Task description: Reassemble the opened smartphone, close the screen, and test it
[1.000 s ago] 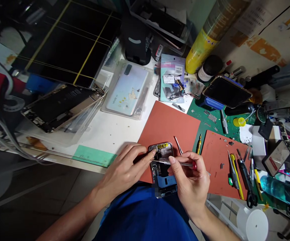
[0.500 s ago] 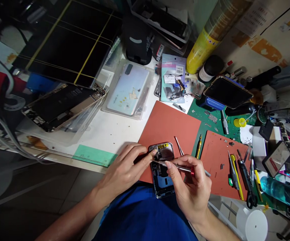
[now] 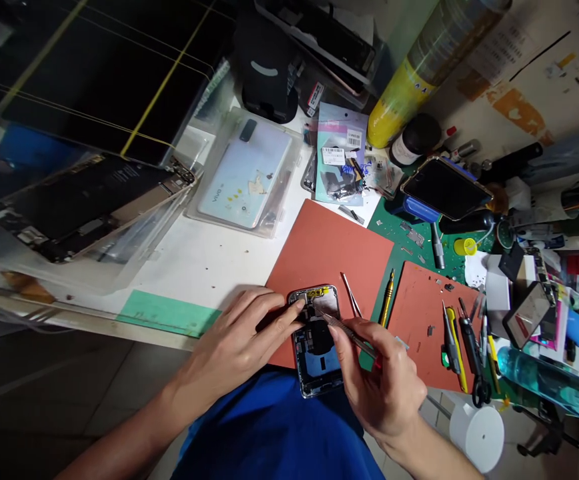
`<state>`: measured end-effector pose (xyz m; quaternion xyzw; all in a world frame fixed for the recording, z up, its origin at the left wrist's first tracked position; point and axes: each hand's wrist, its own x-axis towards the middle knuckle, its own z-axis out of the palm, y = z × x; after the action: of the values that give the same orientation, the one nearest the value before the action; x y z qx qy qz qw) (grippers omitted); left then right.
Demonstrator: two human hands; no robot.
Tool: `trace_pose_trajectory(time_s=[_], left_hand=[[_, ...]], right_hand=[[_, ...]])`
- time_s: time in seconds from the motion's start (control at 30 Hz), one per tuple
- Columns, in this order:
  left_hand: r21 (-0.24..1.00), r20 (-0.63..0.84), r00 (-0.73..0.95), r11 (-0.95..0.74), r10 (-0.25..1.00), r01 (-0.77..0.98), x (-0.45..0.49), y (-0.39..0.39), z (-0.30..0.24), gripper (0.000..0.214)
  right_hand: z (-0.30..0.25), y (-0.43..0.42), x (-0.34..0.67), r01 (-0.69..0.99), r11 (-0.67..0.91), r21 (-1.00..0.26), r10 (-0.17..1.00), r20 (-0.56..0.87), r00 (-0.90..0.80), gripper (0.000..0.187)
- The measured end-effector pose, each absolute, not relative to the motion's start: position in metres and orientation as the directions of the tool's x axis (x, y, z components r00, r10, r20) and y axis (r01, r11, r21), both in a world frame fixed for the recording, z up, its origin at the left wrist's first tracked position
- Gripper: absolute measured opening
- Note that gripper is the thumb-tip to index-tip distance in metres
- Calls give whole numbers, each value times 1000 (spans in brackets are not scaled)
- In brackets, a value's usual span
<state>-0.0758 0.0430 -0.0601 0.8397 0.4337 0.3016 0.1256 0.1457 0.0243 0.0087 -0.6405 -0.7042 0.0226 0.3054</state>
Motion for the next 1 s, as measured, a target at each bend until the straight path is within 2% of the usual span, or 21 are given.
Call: trace_pose_trajectory(time_s=[0.07, 0.23, 0.37, 0.47, 0.57, 0.77, 1.0], left_hand=[[474, 397, 444, -593, 804, 651, -76, 43, -61, 41], [467, 375, 470, -601, 799, 649, -77, 41, -63, 41], [475, 367, 466, -593, 805, 651, -78, 40, -64, 43], [466, 366, 467, -593, 805, 657, -79, 40, -64, 42], [458, 383, 462, -599, 800, 658, -79, 40, -65, 41], [458, 394, 452, -598, 800, 658, -78, 39, -64, 41], [456, 409, 452, -607, 793, 651, -78, 39, -66, 38]], right_hand=[[9, 24, 145, 914, 184, -360, 918, 395, -30, 31], [9, 22, 146, 877, 243, -415, 940, 325, -107, 43], [10, 22, 146, 895, 228, -383, 937, 337, -95, 44], [11, 23, 145, 895, 266, -358, 925, 355, -133, 40], [13, 26, 145, 910, 227, -346, 945, 304, -120, 30], [19, 31, 140, 938, 181, -297, 962, 254, -105, 30], [24, 37, 134, 906, 322, -273, 928, 280, -245, 20]])
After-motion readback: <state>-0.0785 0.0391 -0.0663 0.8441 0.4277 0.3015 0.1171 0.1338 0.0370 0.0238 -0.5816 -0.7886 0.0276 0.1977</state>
